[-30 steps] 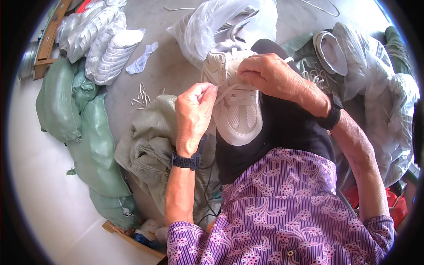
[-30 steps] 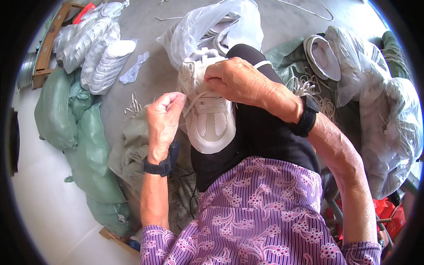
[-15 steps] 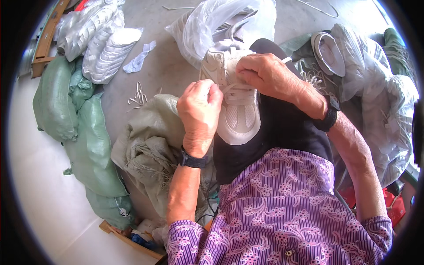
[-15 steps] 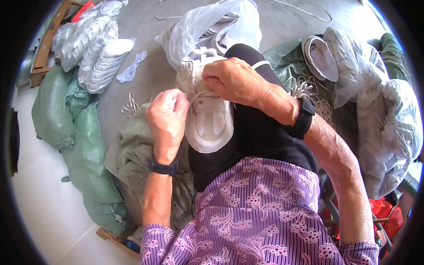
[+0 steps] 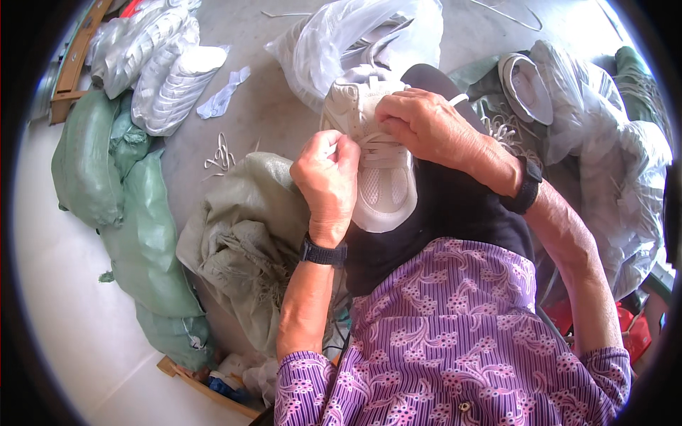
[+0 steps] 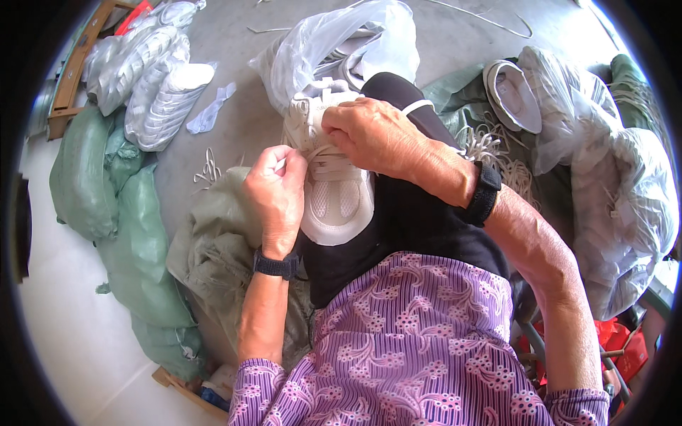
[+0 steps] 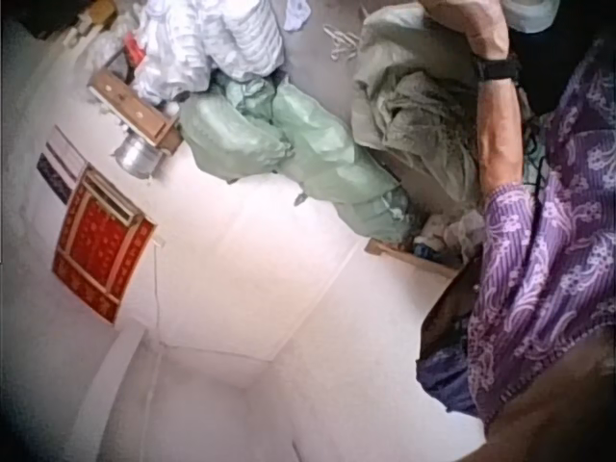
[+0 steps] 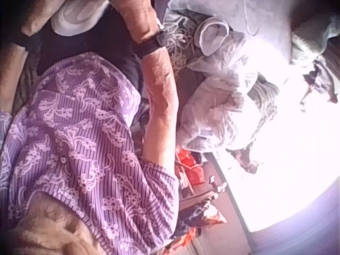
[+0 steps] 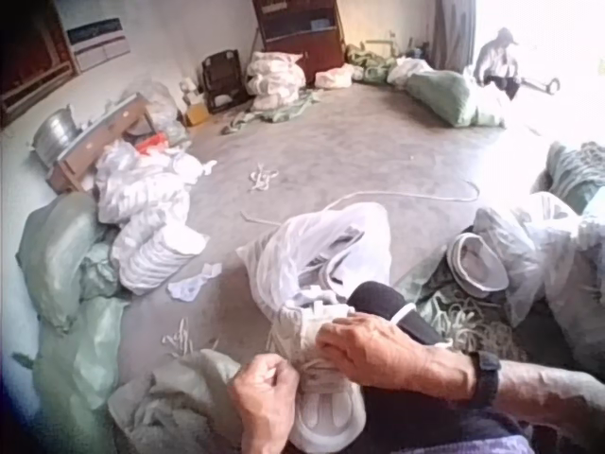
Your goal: Lacing a white sneaker while it rests on the lap in a shoe manufacturing environment.
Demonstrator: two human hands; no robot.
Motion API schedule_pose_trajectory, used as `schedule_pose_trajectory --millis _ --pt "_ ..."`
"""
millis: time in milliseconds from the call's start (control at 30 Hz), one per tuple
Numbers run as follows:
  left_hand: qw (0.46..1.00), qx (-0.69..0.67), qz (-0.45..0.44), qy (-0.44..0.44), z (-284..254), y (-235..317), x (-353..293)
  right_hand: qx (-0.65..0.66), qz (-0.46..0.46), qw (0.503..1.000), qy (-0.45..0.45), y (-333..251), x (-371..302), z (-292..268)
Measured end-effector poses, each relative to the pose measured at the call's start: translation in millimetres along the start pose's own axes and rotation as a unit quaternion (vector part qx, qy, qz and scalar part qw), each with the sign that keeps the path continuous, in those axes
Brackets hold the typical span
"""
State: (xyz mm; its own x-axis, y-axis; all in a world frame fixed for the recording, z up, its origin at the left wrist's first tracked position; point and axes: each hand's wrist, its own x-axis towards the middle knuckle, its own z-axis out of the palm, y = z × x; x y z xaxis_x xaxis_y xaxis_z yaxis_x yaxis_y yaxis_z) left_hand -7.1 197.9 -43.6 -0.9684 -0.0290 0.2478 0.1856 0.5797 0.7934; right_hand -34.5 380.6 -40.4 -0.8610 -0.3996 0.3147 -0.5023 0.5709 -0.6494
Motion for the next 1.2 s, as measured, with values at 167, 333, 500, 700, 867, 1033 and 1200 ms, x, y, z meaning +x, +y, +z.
schedule_pose_trajectory --millis 167,333,500,700,867,1033,1200 --pt "0.99 0.091 0.102 0.012 2 -1 -3 -0.012 0.018 0.999 -0.05 -3 1 -1" --pt "0.969 -0.153 -0.175 -0.084 -10 -8 -1 -0.127 -0.003 0.991 -0.04 -5 14 -5" --pt "0.94 -0.23 -0.219 -0.121 -12 -16 -1 -0.108 -0.034 0.987 -0.114 -8 28 1" --pt "0.923 -0.277 -0.229 -0.141 -12 -17 -1 -0.073 0.0 0.99 -0.123 -10 32 11" --pt "0.917 -0.294 -0.223 -0.154 -11 -22 -1 -0.096 0.05 0.98 -0.164 -12 33 15" --pt "0.921 -0.282 -0.216 -0.16 -10 -19 1 -0.07 0.075 0.979 -0.175 -14 35 13" --pt "0.901 -0.307 -0.268 -0.148 -11 -11 0 -0.198 -0.081 0.973 -0.085 -19 28 8"
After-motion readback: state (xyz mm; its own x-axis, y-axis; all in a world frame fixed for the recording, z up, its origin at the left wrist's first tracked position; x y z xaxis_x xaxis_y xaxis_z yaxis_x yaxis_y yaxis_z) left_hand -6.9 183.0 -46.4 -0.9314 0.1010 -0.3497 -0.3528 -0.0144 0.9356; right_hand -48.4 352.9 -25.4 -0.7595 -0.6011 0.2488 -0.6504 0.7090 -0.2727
